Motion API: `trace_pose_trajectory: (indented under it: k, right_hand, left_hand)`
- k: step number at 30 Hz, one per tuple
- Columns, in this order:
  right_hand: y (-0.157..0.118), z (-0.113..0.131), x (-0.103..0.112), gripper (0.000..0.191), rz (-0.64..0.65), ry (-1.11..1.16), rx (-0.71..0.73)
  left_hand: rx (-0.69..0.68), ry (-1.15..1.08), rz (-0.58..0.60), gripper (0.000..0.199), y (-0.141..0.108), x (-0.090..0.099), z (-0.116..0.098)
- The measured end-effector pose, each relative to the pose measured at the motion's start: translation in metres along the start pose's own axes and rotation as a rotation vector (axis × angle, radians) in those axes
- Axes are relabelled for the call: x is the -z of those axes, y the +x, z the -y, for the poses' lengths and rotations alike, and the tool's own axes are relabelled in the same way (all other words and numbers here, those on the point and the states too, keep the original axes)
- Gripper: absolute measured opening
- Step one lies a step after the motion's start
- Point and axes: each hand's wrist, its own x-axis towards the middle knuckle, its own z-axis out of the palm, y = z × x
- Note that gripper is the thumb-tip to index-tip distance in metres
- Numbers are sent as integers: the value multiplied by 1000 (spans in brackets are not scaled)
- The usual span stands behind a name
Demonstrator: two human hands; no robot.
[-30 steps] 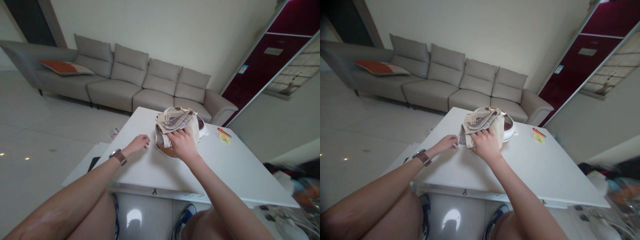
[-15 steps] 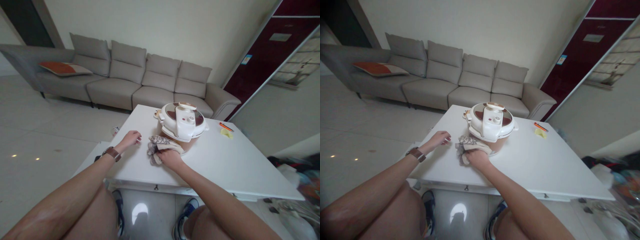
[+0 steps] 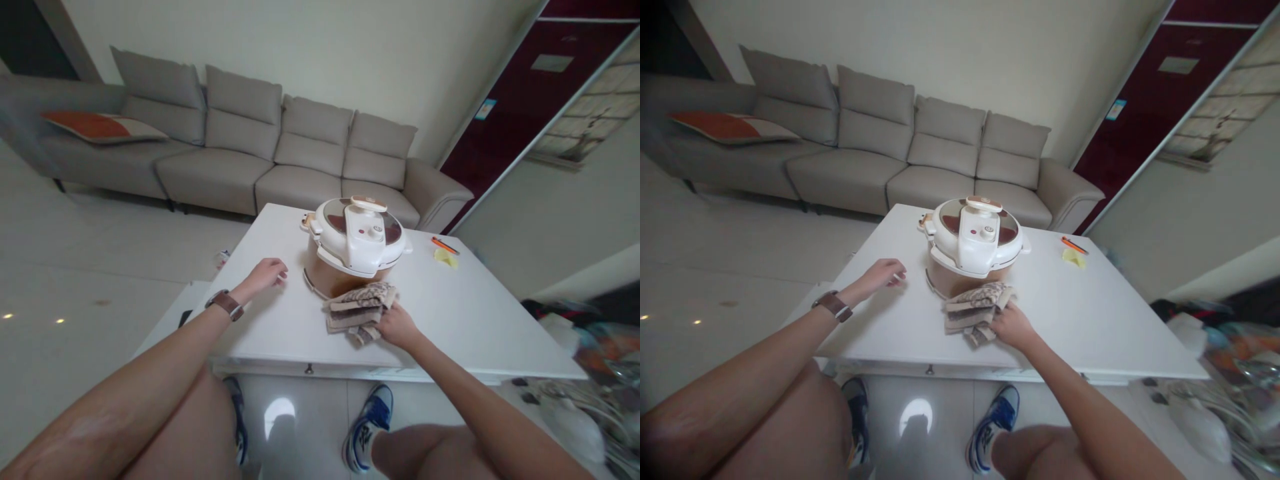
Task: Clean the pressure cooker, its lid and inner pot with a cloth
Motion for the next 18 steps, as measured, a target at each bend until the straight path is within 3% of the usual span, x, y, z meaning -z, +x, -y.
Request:
trace_pose_trajectory:
  k: [4, 9, 11, 15, 18]
  right_hand:
    - [-30, -23, 3, 22, -103, -18, -234]
    - [-36, -40, 11, 21, -276, 71, -462]
    - [-34, -48, 12, 21, -421, 195, -641]
    - [-33, -66, 12, 25, -832, 659, -1183]
    - [-34, -78, 12, 36, -1032, 850, -1381]
  left_hand:
    - [-30, -25, 25, 20, 1, -10, -6]
    - [-82, -175, 123, 20, -5, -27, -20]
    - [-108, -264, 194, 21, -11, -36, -27]
    - [-137, -413, 326, 29, -25, -53, -42]
    - [-140, -548, 416, 29, -33, -63, -49]
